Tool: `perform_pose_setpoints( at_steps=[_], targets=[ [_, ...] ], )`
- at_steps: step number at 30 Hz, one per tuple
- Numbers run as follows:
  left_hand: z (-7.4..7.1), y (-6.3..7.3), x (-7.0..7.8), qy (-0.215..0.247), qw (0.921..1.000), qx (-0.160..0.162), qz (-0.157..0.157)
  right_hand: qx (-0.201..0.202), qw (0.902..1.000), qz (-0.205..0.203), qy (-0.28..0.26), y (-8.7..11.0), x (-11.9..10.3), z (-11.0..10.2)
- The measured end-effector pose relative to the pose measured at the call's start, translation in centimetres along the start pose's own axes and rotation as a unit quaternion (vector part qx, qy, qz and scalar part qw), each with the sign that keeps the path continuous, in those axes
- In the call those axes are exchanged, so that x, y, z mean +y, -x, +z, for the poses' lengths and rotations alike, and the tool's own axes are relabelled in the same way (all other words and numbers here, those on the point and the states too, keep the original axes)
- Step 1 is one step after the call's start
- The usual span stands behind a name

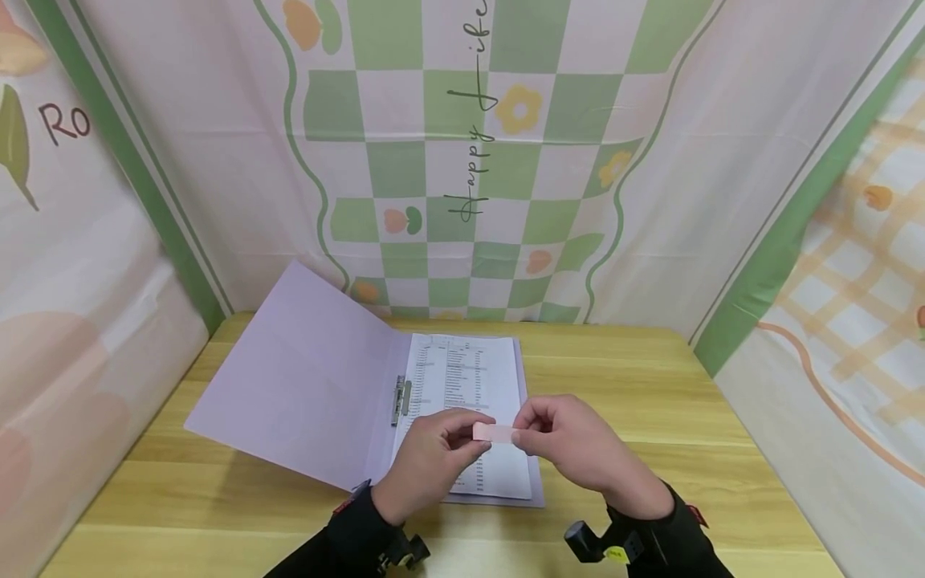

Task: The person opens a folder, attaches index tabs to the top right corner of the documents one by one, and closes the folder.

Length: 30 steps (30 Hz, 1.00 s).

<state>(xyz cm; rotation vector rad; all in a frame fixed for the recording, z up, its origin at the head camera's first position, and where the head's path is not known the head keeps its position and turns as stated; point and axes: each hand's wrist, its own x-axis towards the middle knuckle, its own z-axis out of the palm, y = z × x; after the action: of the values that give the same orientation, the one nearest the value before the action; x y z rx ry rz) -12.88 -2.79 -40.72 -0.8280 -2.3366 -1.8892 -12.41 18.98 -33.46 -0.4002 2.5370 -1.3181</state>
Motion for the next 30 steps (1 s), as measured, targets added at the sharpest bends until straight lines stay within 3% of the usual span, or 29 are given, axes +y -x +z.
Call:
perform_pose_setpoints(
  at_steps=[11,19,22,26,30],
  targets=[
    [0.2,-0.1,-0.1,0.065,0.9972,-0.021,-0.032,0.032,0.9994,0.009,0.003,0.5,0.4,-0.7],
    [1.5,-0.2,-0.1,0.078,0.9961,-0.032,-0.027,0.058,0.9981,0.022,0.002,1.3,0.7,-2.5],
    [2.1,-0.3,0.0,0.057,0.9974,-0.041,-0.016,0.066,0.9975,0.022,0.008,1.5,0.7,-3.3],
    [2.8,-0.7,0.5,-0.006,0.9987,-0.050,0.011,0.069,0.9972,0.020,0.020,1.7,0.7,-4.1],
    [3.7,-1.4,1.2,-0.087,0.9927,-0.069,0.047,0.074,0.9967,0.012,0.031,2.0,0.5,-5.1]
  ],
)
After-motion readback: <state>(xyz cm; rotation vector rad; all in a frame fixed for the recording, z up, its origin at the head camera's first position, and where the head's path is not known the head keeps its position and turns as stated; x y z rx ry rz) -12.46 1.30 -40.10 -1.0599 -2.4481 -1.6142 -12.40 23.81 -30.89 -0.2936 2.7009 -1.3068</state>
